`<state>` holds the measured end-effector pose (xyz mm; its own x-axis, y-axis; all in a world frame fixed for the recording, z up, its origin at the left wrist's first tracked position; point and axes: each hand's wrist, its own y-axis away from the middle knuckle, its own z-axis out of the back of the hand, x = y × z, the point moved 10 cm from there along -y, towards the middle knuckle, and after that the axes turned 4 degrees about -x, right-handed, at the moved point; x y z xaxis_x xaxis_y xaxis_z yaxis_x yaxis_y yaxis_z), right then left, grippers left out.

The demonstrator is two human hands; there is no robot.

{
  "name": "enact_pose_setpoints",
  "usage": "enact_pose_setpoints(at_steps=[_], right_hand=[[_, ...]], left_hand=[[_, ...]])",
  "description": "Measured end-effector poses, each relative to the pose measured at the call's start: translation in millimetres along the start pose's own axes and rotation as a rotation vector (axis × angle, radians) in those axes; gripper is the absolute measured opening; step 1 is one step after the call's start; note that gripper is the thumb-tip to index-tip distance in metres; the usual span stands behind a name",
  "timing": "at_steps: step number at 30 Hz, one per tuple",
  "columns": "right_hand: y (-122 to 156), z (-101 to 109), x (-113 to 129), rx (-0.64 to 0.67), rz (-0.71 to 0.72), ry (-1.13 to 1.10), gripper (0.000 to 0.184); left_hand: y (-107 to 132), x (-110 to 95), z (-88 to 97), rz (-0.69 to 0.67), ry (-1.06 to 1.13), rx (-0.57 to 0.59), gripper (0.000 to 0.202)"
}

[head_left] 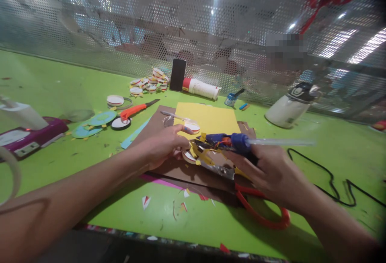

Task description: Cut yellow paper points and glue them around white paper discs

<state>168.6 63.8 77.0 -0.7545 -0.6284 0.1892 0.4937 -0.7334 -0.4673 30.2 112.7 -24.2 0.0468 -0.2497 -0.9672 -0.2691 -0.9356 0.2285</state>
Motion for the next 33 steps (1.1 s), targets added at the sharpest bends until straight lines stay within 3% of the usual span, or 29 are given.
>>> enact_pose_setpoints(at_steps=[11, 33], right_hand=[[4.8, -8.2, -7.9, 0.045, -0.073, -0.006, 0.025], [4.4, -6.6, -6.3, 0.024, -0.059, 0.003, 0.025]], left_hand=[[0.7, 5.0, 3.0, 0.051, 0.039, -0.001, 0.056], [0.5, 6.1, -0.5, 0.074, 0.078, 0.012, 0.059]])
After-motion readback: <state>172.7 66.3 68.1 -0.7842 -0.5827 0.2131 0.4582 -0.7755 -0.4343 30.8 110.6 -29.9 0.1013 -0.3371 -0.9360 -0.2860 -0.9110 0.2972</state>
